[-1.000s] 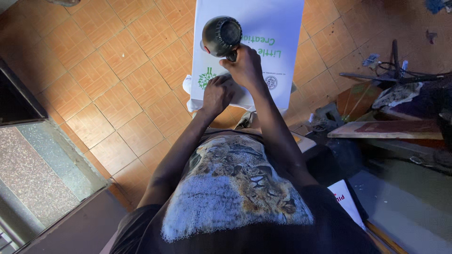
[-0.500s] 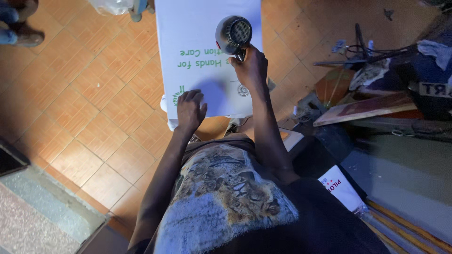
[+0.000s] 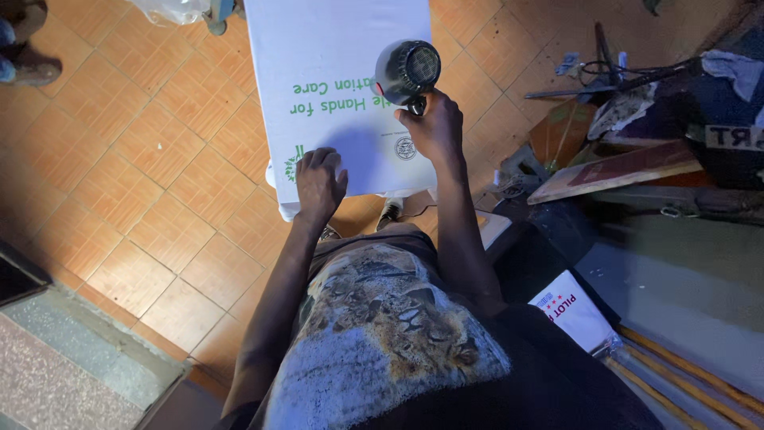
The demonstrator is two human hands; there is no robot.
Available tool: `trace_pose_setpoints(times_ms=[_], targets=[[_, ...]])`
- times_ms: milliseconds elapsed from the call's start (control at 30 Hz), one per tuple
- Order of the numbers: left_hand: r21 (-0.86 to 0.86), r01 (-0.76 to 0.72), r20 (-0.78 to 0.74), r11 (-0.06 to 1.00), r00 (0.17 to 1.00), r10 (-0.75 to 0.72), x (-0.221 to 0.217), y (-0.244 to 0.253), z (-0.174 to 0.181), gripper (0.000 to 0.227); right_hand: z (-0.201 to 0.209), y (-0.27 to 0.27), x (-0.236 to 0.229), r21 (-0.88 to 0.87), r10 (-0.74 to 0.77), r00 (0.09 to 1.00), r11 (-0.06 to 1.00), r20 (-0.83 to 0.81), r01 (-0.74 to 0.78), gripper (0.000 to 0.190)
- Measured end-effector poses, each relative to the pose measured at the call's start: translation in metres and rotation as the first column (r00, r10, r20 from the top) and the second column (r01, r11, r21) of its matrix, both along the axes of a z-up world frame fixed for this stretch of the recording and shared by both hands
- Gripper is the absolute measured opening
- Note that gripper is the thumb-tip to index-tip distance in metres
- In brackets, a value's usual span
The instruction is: The person uses a hair dryer to apply heat to a printed design on a white t-shirt laid flat on a table. They move the dryer back and forth over the text and logo areas while occasionally smoothing the fabric with their free hand.
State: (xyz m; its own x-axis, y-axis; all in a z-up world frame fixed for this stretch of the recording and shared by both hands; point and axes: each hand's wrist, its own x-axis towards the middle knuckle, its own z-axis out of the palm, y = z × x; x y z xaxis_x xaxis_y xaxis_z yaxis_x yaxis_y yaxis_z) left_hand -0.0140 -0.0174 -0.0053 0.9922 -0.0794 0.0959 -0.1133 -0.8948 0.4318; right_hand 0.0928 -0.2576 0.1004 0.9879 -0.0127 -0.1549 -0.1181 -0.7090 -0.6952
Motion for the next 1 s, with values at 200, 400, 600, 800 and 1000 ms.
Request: trace_pose_setpoints(times_ms=[200, 400, 600, 800, 1000], targets=[[-0.035, -0.001, 0.007, 0.999, 1.0, 0.001, 0.001, 0.003, -0.003, 0.028, 0.022, 0.068, -0.003, 0.06, 0.129, 0.992, 0.99, -0.007, -0.129, 0.026], [-0.043, -0.001, -0.037, 0.999, 0.999, -0.001, 0.002, 0.008, -0.032, 0.031, 0.025, 0.121, 0.002, 0.162, 0.262, 0.963, 0.949, 0.066, -0.27, 0.026], [-0.069, -0.023, -0.03, 0.997, 0.999, 0.021, 0.0, 0.016, -0.024, 0.025, 0.031, 0.109, -0.006, 0.073, 0.297, 0.955, 0.953, -0.012, -0.295, 0.027], [-0.037, -0.027, 0.008, 0.999, 1.0, 0.027, 0.0, 0.009, -0.019, 0.024, 0.019, 0.03, -0.007, -0.066, 0.114, 0.993, 0.991, -0.041, -0.117, 0.032], [-0.029, -0.098, 0.067, 0.995, 0.993, 0.1, 0.001, 0.005, -0.01, 0.024, 0.025, -0.033, -0.018, -0.201, -0.052, 0.999, 0.978, 0.011, 0.053, 0.029]])
